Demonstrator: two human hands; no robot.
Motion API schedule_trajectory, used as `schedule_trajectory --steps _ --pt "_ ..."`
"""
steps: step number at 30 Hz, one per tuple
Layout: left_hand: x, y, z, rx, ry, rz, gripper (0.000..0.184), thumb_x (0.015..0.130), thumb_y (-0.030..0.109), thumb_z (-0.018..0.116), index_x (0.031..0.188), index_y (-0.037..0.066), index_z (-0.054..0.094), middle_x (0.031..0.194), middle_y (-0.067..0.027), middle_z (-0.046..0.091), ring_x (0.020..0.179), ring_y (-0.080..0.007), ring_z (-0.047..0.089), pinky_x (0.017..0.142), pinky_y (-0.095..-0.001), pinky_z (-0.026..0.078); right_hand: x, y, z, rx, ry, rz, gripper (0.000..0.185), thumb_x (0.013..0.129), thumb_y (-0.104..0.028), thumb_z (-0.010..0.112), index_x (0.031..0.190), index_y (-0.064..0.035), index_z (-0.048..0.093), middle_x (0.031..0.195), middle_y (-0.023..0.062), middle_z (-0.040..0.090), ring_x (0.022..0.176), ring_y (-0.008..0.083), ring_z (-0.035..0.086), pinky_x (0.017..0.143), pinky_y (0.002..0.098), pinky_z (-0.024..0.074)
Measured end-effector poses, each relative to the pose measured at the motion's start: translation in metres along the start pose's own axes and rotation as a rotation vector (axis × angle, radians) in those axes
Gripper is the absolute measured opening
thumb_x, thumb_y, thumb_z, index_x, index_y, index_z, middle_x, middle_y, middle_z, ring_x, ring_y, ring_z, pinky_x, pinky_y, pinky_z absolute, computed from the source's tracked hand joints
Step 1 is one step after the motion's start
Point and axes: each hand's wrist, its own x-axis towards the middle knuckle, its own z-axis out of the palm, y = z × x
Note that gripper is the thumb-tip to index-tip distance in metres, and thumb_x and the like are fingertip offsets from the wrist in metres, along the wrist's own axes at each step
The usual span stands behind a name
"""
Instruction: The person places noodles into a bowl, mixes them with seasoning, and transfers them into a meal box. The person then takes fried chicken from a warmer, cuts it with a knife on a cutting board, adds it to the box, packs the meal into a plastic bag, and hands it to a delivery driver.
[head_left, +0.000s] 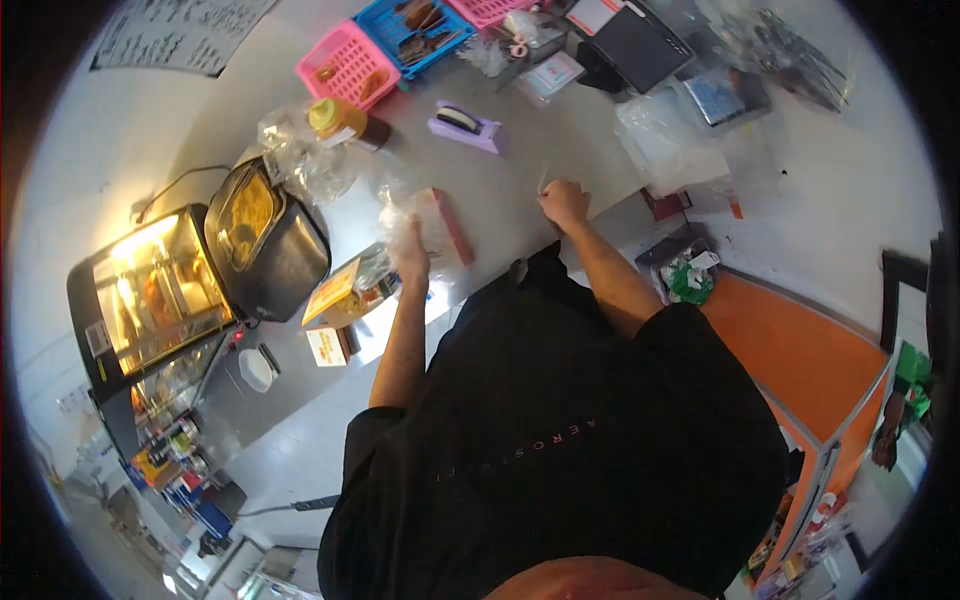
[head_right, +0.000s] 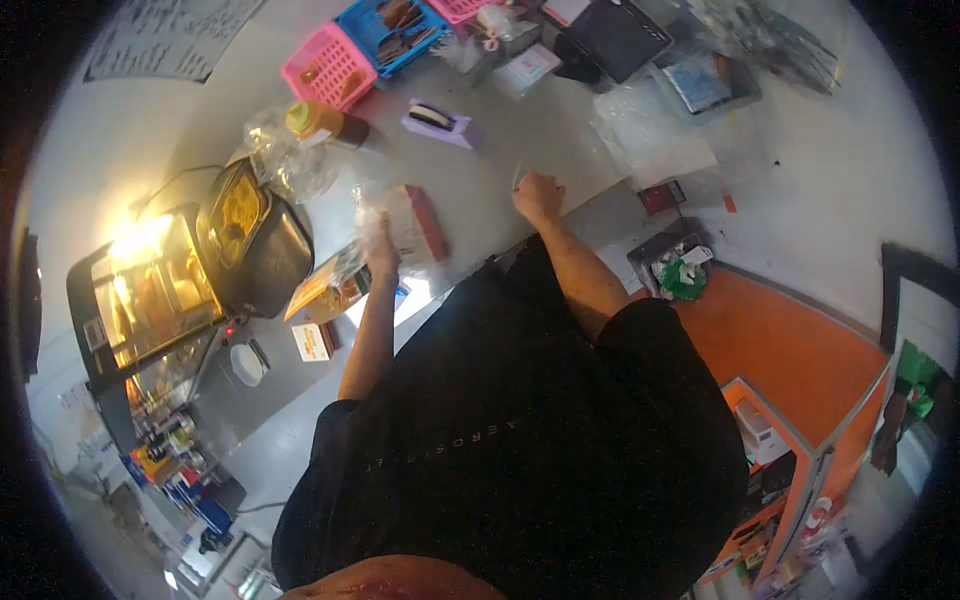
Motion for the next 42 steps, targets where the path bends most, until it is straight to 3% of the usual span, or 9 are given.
schedule_trajectory --steps 5,6,12,17,20,26,31,34,42 --pt "-0.011 -0.045 -0.033 0.314 -0.276 0.658 0.031 0.092 0.026 0.055 0.1 -0.003 0.063 0.097 -0.0174 0.064 0.09 -0.0302 0.062 0.082 -0.038 0.047 -0.012 -0.036 -0.038 0.869 -0.188 -0.093 0.023 0.075 -0.022 0.073 0.084 -0.0009 0.071 0.084 0.011 0.071 0.075 0.0195 0.069 0.065 0.0332 0.0535" --pt "-0.018 -0.046 -0.038 0.155 -0.276 0.504 0.027 0.09 0.021 0.055 0.1 -0.003 0.063 0.096 -0.0173 0.063 0.09 -0.0307 0.062 0.081 -0.0366 0.048 -0.026 -0.055 -0.047 1.127 -0.28 -0.069 0.022 0.076 -0.02 0.073 0.085 0.0006 0.071 0.082 0.011 0.071 0.075 0.0179 0.069 0.063 0.0314 0.0537" --pt "-0.028 0.02 -0.065 0.263 -0.227 0.722 0.034 0.071 -0.004 0.055 0.101 0.004 0.069 0.095 -0.0101 0.064 0.088 -0.0306 0.061 0.075 -0.0324 0.052 -0.036 -0.13 0.031 0.618 -0.157 -0.461 0.02 0.083 -0.013 0.068 0.096 0.0021 0.069 0.083 0.0093 0.07 0.073 0.0197 0.069 0.063 0.0287 0.0549" --pt "-0.028 0.036 -0.077 0.648 -0.169 0.793 0.037 0.068 0.004 0.06 0.102 0.014 0.072 0.104 -0.0047 0.062 0.11 -0.024 0.05 0.086 -0.0384 0.04 -0.05 -0.16 0.037 0.585 -0.451 -0.741 0.024 0.079 -0.016 0.07 0.097 -0.0006 0.069 0.086 0.0124 0.071 0.079 0.0184 0.069 0.072 0.0313 0.0548" --pt "-0.02 0.027 -0.076 0.424 -0.187 0.818 0.033 0.069 0.006 0.061 0.101 0.011 0.071 0.101 -0.0101 0.064 0.101 -0.0281 0.057 0.081 -0.0406 0.045 -0.049 -0.16 0.026 0.388 -0.456 -0.917 0.025 0.08 -0.018 0.068 0.098 -0.0015 0.069 0.085 0.0137 0.07 0.077 0.0201 0.068 0.07 0.0331 0.0543" --pt "-0.01 0.016 -0.08 0.149 -0.346 0.273 0.014 0.079 0.01 0.063 0.09 0.001 0.067 0.091 -0.0263 0.063 0.076 -0.0327 0.064 0.067 -0.0393 0.05 -0.057 -0.174 0.006 0.271 -0.502 -0.791 0.024 0.081 -0.017 0.068 0.098 -0.0019 0.069 0.088 0.0131 0.069 0.077 0.0214 0.066 0.071 0.0325 0.052" --pt "0.0 -0.023 -0.052 -0.878 -0.499 -0.71 0.024 0.09 0.02 0.062 0.109 0.006 0.058 0.097 -0.0044 0.06 0.092 -0.0204 0.06 0.083 -0.0323 0.05 -0.088 -0.16 0.023 0.702 -0.332 -0.666 0.021 0.079 -0.01 0.069 0.098 -0.0029 0.07 0.094 0.012 0.068 0.084 0.0219 0.065 0.074 0.0324 0.0511" --pt "-0.008 -0.013 -0.053 -1.036 -0.481 -0.855 0.025 0.089 0.019 0.064 0.108 0.005 0.057 0.102 -0.008 0.056 0.101 -0.0201 0.056 0.089 -0.0333 0.048 -0.103 -0.147 0.027 0.587 -0.042 -0.995 0.019 0.079 -0.007 0.07 0.098 -0.0032 0.07 0.1 0.0112 0.066 0.092 0.0199 0.064 0.078 0.032 0.0503" --pt "-0.017 -0.007 -0.039 -1.154 -0.38 -0.843 0.027 0.095 0.017 0.052 0.118 0.004 0.054 0.111 -0.008 0.052 0.106 -0.0206 0.052 0.094 -0.0335 0.046 -0.103 -0.145 0.051 1.022 -0.33 -0.466 0.024 0.087 -0.007 0.066 0.111 -0.0035 0.065 0.098 0.007 0.065 0.089 0.0129 0.061 0.081 0.0261 0.0475"
